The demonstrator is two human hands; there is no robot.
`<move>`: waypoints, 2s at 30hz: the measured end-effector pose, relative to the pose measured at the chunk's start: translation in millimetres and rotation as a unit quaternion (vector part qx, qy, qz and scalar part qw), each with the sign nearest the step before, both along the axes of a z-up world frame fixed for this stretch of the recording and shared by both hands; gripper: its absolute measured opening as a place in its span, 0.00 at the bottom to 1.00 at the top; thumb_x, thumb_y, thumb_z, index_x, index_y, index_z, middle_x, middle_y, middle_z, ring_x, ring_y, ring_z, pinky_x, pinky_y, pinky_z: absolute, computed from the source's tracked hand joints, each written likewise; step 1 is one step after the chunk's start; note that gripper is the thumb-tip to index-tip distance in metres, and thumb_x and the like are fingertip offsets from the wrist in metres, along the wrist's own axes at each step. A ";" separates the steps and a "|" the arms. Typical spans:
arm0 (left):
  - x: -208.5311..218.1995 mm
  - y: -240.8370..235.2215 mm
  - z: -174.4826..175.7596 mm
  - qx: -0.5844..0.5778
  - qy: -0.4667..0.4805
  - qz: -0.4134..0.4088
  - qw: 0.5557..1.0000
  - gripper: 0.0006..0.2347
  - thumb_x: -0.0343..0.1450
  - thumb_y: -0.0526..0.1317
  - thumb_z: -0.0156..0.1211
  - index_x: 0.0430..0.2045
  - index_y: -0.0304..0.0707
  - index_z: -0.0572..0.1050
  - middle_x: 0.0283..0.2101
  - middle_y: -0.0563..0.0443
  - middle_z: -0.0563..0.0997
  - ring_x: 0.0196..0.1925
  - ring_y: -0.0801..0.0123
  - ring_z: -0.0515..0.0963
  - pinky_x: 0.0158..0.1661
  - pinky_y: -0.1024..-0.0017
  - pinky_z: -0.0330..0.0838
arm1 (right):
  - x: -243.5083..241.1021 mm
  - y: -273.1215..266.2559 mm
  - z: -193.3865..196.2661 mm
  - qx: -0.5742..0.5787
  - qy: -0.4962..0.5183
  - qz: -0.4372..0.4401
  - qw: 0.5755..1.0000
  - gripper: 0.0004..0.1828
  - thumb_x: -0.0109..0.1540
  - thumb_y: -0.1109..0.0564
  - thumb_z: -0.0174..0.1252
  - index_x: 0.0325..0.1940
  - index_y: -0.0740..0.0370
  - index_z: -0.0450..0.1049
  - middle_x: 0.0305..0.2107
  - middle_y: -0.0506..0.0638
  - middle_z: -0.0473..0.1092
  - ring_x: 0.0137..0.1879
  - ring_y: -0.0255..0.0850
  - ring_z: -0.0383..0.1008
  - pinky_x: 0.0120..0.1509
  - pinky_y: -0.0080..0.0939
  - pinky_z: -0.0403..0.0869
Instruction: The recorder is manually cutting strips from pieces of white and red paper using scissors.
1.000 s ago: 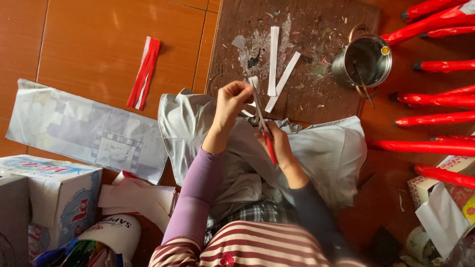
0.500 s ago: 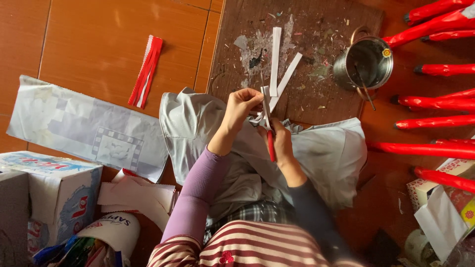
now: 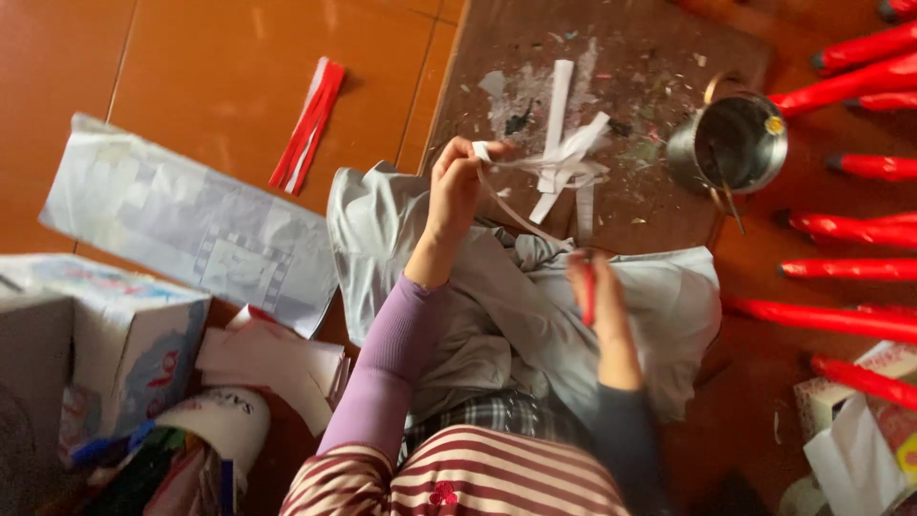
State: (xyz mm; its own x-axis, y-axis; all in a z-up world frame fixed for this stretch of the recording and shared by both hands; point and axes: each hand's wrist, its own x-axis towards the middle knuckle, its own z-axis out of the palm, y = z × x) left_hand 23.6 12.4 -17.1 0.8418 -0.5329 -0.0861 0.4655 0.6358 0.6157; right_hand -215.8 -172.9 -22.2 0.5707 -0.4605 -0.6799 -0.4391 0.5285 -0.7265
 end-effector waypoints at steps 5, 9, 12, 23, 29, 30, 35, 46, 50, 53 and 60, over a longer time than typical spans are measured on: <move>-17.2 -9.5 -9.7 0.068 -0.081 -0.033 0.994 0.04 0.72 0.31 0.50 0.37 0.36 0.69 0.34 0.50 0.78 0.33 0.74 0.76 0.31 0.74 0.69 | 6.7 -5.1 37.3 -0.256 -0.058 0.017 0.965 0.12 0.70 0.52 0.59 0.46 0.63 0.69 0.23 0.47 0.69 0.26 0.36 0.68 0.30 0.36 0.68; -33.3 -21.2 6.6 0.154 -0.187 -0.207 0.948 0.01 0.74 0.33 0.51 0.36 0.38 0.69 0.26 0.54 0.76 0.23 0.78 0.75 0.23 0.76 0.69 | 38.2 15.0 56.2 -0.307 -0.164 0.048 0.936 0.14 0.68 0.61 0.62 0.55 0.62 0.68 0.35 0.45 0.71 0.36 0.31 0.68 0.39 0.31 0.67; -40.3 -22.1 20.8 0.154 -0.200 -0.277 0.927 0.02 0.75 0.34 0.54 0.36 0.37 0.69 0.27 0.55 0.76 0.25 0.78 0.76 0.24 0.76 0.72 | 56.8 16.9 49.6 -0.268 -0.228 0.087 0.932 0.19 0.64 0.66 0.63 0.58 0.61 0.67 0.41 0.45 0.71 0.42 0.30 0.70 0.45 0.29 0.69; 20.4 -9.6 15.3 0.298 -0.312 -0.260 0.864 0.07 0.74 0.37 0.59 0.45 0.40 0.76 0.28 0.58 0.82 0.28 0.78 0.82 0.29 0.76 0.77 | 91.8 -47.0 57.6 -0.178 -0.264 -0.066 0.946 0.14 0.64 0.68 0.58 0.52 0.57 0.67 0.37 0.47 0.70 0.37 0.38 0.75 0.38 0.40 0.77; 142.7 54.3 -35.5 0.463 -0.457 0.076 0.755 0.07 0.68 0.32 0.64 0.38 0.41 0.80 0.30 0.50 0.83 0.30 0.72 0.81 0.32 0.70 0.77 | 63.0 -41.0 14.4 -0.176 -0.211 -0.011 0.961 0.13 0.70 0.65 0.57 0.58 0.63 0.68 0.42 0.53 0.73 0.44 0.40 0.76 0.51 0.40 0.77; 159.0 71.1 -38.6 0.555 -0.335 0.037 0.761 0.05 0.69 0.35 0.63 0.37 0.40 0.79 0.26 0.51 0.82 0.25 0.72 0.80 0.27 0.69 0.75 | 57.6 -41.5 1.5 -0.149 -0.190 -0.013 0.970 0.13 0.70 0.64 0.58 0.58 0.63 0.68 0.41 0.52 0.72 0.43 0.40 0.75 0.50 0.40 0.77; 202.5 147.3 -159.4 0.686 -0.114 -0.028 0.718 0.08 0.70 0.41 0.62 0.36 0.37 0.80 0.21 0.50 0.81 0.21 0.68 0.81 0.24 0.68 0.77 | 52.2 -36.6 -28.3 -0.094 -0.116 -0.019 0.989 0.12 0.68 0.62 0.57 0.56 0.62 0.68 0.37 0.52 0.73 0.37 0.39 0.75 0.43 0.39 0.76; 203.1 41.1 -83.4 0.763 -0.404 -0.080 0.498 0.22 0.64 0.43 0.71 0.52 0.43 0.75 0.47 0.33 0.77 0.49 0.39 0.76 0.43 0.46 0.71 | 46.2 -42.5 -76.3 -0.048 -0.094 -0.027 0.994 0.12 0.66 0.62 0.60 0.53 0.61 0.69 0.32 0.51 0.73 0.32 0.37 0.74 0.36 0.36 0.74; 192.6 -67.3 -123.2 0.668 -0.469 -0.131 0.562 0.12 0.69 0.43 0.69 0.40 0.38 0.78 0.43 0.35 0.80 0.47 0.43 0.79 0.46 0.52 0.73 | 47.5 -45.0 -74.4 -0.025 -0.106 -0.054 0.993 0.11 0.66 0.62 0.60 0.52 0.61 0.69 0.31 0.51 0.72 0.32 0.37 0.73 0.36 0.36 0.73; 168.0 -153.4 -159.2 0.623 -0.481 -0.151 0.598 0.11 0.70 0.45 0.68 0.37 0.37 0.77 0.44 0.37 0.79 0.49 0.46 0.79 0.48 0.53 0.74 | 49.6 -48.6 -73.0 0.004 -0.118 -0.074 0.990 0.12 0.66 0.62 0.60 0.53 0.61 0.69 0.31 0.50 0.72 0.32 0.37 0.73 0.35 0.35 0.73; 124.7 -267.4 -126.9 0.733 -0.289 0.054 0.614 0.28 0.60 0.52 0.75 0.42 0.29 0.69 0.46 0.35 0.74 0.51 0.43 0.74 0.48 0.54 0.71 | 46.4 -55.9 -76.8 0.020 -0.085 -0.061 0.994 0.16 0.63 0.57 0.62 0.54 0.61 0.69 0.30 0.51 0.72 0.32 0.36 0.73 0.33 0.37 0.73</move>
